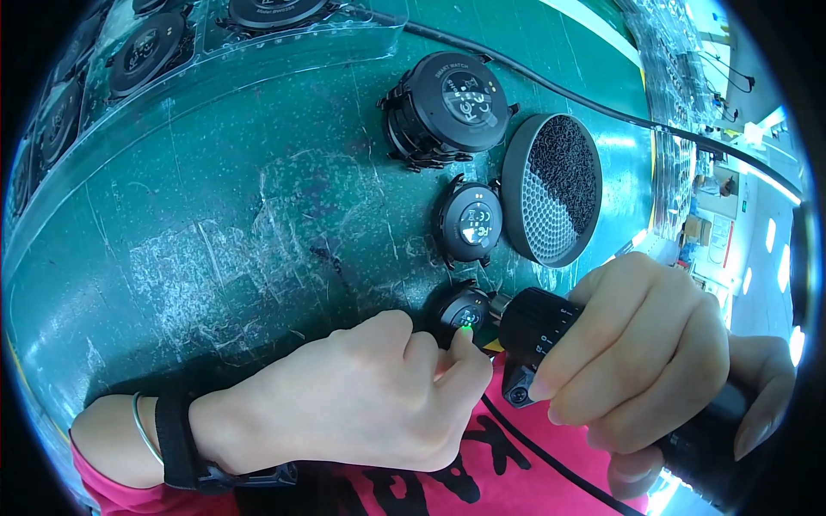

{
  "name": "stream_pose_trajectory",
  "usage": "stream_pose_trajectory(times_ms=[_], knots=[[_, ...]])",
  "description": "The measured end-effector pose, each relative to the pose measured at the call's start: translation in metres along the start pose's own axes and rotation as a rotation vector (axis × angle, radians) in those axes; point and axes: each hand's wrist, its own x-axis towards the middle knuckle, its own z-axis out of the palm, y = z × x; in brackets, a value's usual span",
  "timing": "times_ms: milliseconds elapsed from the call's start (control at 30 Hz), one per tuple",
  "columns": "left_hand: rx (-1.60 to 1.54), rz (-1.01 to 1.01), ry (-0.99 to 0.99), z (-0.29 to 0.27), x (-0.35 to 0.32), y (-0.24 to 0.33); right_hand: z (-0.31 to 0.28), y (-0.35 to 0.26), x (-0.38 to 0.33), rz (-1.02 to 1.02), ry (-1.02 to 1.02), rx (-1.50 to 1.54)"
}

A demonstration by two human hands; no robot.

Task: Fastening screws into electronic components using an electric screwdriver at an assembly station.

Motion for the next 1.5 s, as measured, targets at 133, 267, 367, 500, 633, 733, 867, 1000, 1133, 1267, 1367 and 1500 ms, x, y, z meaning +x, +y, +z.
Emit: stream_pose_trajectory(times_ms=[133,267,367,500,633,733,867,1000,1133,1267,1367,1500], knots=[[0.057,-0.018,-0.008,0.005,-0.006,0.002,0.002,0.008,-0.005,-0.018,0.002,0.028],[0.075,-0.011,0.038,0.008,-0.006,0.002,0.0,0.004,-0.003,-0.015,0.004,0.025],[0.032,0.001,0.012,0.002,-0.003,0.004,0.002,0.001,-0.002,-0.004,0.005,0.013],[0.057,-0.008,0.003,0.003,-0.004,0.004,-0.005,0.001,-0.004,0.003,-0.053,0.064],[0.054,-0.018,0.009,0.004,-0.006,0.005,-0.007,0.006,0.0,-0.009,-0.149,0.112],[0.051,-0.019,0.004,0.004,-0.006,0.004,-0.002,0.005,-0.002,-0.005,-0.111,0.088],[-0.009,-0.036,0.045,0.003,-0.006,-0.003,0.008,0.013,-0.001,-0.015,0.034,0.111],[-0.11,-0.153,0.185,0.004,-0.001,-0.017,-0.004,0.01,0.0,-0.06,0.226,0.196],[0.094,-0.291,0.174,0.0,0.012,-0.022,-0.03,-0.026,-0.002,0.13,0.272,0.117],[0.32,-0.318,-0.041,-0.009,0.011,-0.013,-0.032,-0.025,-0.005,0.197,0.186,-0.044],[0.396,-0.3,-0.09,-0.012,0.009,-0.014,-0.031,-0.022,-0.005,0.185,0.146,-0.109],[0.336,-0.308,-0.067,-0.009,0.009,-0.017,-0.031,-0.02,-0.003,0.214,0.119,-0.13]])
